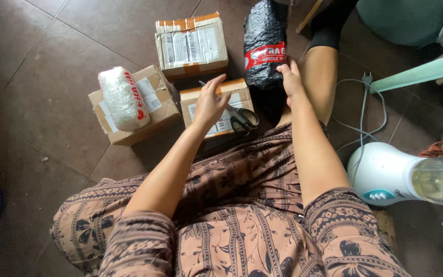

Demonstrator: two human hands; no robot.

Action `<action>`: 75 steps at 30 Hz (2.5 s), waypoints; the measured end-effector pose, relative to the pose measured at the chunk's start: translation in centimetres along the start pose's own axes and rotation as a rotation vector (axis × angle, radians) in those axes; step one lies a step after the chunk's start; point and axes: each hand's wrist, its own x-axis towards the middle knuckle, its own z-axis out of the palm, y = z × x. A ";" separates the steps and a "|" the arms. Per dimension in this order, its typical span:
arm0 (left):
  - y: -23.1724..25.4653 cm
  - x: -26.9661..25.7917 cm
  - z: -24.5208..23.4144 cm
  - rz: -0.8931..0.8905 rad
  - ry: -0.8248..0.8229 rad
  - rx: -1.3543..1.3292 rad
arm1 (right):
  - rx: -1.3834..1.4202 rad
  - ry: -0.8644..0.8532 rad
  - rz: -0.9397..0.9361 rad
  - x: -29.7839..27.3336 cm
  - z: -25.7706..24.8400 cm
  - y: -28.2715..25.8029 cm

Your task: The person sits on the floor and uses scissors to cut tape and plastic wrap on several parcels. They open a small cardboard box, inspect its interior, and then handle a bubble-wrapped item, cutting the wrapping and inspecting the contents.

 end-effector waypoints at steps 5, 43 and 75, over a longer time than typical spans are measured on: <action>-2.3 -8.6 -3.1 0.092 0.241 0.232 | -0.696 0.202 -0.681 -5.4 2.7 -3.6; -4.0 -9.3 -6.9 -0.191 0.240 0.047 | -0.601 -0.559 0.276 -11.1 3.4 -6.2; 2.7 -0.2 -11.4 -0.115 -0.203 0.132 | -0.234 -0.785 0.202 -10.4 1.6 -6.2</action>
